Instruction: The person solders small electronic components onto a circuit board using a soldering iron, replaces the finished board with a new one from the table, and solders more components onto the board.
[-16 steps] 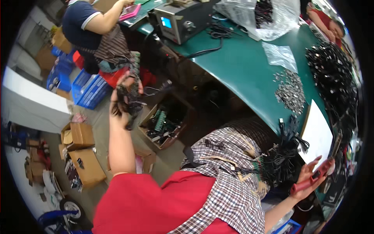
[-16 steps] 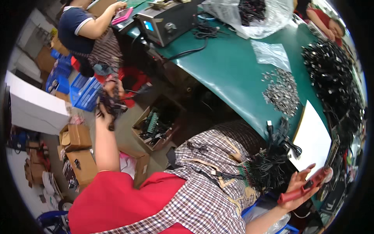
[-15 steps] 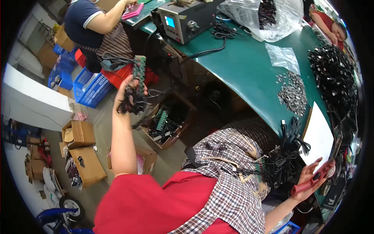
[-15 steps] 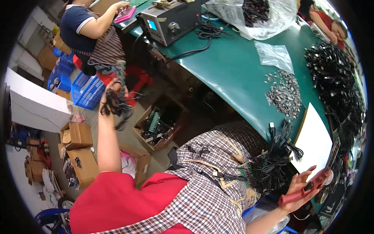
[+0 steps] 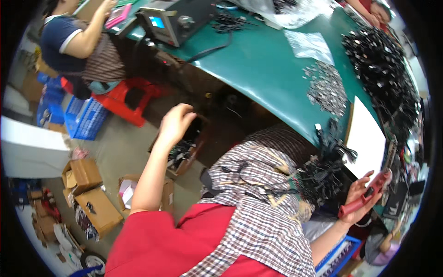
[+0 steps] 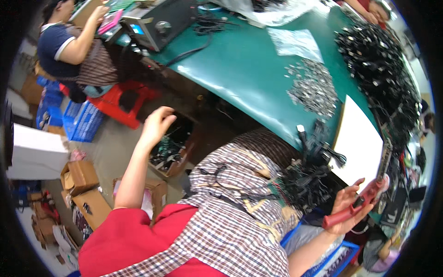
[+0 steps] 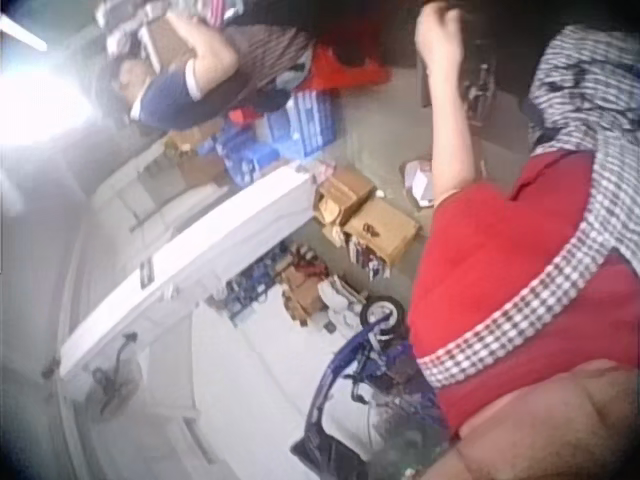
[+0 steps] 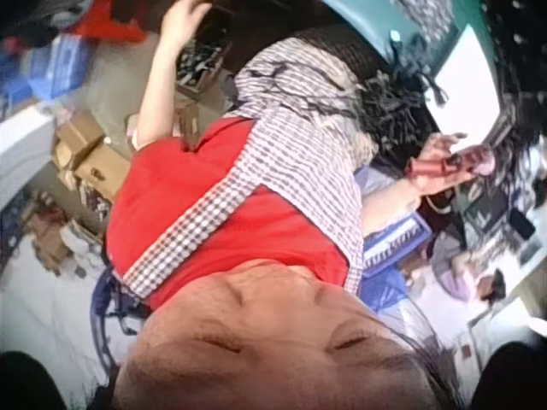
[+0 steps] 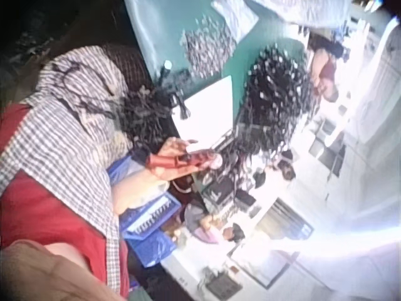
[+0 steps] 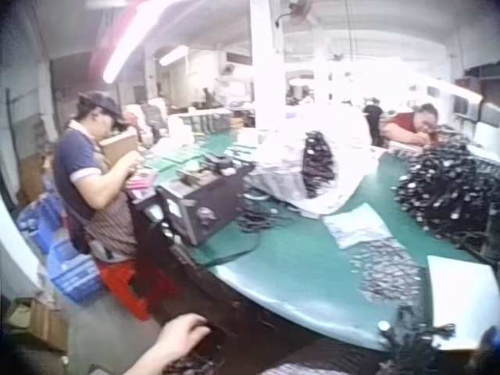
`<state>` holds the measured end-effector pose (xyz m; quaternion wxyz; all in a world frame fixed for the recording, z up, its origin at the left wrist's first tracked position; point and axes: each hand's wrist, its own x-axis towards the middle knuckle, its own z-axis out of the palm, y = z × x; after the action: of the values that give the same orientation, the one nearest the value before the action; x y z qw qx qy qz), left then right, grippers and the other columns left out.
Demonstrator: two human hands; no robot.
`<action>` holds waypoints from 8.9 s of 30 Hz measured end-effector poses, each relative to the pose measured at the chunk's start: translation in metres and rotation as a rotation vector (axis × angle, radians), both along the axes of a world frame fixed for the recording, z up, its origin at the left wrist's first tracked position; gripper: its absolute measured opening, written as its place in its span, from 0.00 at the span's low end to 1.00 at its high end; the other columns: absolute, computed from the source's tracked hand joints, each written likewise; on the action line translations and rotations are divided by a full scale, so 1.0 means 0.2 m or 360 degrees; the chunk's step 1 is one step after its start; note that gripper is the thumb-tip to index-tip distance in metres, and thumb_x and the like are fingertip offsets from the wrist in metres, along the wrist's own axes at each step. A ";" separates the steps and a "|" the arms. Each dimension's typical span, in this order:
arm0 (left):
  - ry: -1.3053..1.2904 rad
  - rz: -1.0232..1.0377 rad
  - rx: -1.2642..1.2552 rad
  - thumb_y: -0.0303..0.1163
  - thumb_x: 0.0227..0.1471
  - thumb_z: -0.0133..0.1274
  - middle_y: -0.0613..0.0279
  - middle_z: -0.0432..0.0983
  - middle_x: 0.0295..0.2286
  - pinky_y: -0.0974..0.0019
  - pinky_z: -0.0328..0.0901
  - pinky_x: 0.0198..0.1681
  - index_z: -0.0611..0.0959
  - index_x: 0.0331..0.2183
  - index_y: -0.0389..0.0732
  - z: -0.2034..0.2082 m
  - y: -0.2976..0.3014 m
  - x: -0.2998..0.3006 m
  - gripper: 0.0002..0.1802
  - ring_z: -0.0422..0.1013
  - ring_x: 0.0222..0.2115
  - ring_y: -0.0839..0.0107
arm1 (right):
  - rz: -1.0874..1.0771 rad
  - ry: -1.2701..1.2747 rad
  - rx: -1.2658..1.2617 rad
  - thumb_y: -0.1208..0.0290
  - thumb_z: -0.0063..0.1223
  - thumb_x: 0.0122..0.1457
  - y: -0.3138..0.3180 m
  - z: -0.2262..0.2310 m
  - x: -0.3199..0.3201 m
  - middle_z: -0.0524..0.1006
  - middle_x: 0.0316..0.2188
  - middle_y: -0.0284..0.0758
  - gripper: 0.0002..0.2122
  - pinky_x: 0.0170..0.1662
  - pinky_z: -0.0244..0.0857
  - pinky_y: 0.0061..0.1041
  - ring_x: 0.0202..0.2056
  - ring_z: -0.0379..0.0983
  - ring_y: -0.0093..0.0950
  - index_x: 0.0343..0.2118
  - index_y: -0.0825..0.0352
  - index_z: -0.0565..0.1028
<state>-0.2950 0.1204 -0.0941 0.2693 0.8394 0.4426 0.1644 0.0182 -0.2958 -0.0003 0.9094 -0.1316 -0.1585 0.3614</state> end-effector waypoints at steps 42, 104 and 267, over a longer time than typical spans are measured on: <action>0.0166 -0.2025 -0.0574 0.27 0.39 0.51 0.40 0.70 0.22 0.54 0.65 0.32 0.68 0.27 0.29 0.66 -0.99 1.06 0.13 0.70 0.28 0.44 | -0.0827 0.0130 0.0300 0.59 0.45 0.58 -0.57 -0.18 -0.43 0.60 0.51 0.35 0.26 0.52 0.57 0.39 0.45 0.64 0.27 0.58 0.54 0.55; 0.0155 -0.1322 -0.1353 0.44 0.51 0.50 0.61 0.70 0.10 0.77 0.56 0.09 0.76 0.18 0.35 0.37 -0.89 1.89 0.22 0.65 0.08 0.77 | -0.1425 0.0355 0.0145 0.54 0.51 0.54 -0.76 -0.26 -0.29 0.66 0.47 0.36 0.26 0.49 0.61 0.43 0.43 0.68 0.30 0.52 0.62 0.61; 0.0029 -0.1414 0.0267 0.26 0.41 0.55 0.59 0.68 0.22 0.62 0.66 0.26 0.75 0.28 0.38 0.41 -0.70 1.73 0.08 0.70 0.25 0.61 | -0.1057 -0.0103 -0.1044 0.66 0.56 0.51 0.04 0.13 -0.09 0.65 0.35 0.37 0.22 0.14 0.57 0.18 0.15 0.62 0.21 0.41 0.73 0.58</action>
<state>0.0517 -0.0199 -0.0127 0.2408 0.9683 0.0268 0.0607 -0.0005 -0.2877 0.0257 0.8808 -0.4670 -0.0133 0.0775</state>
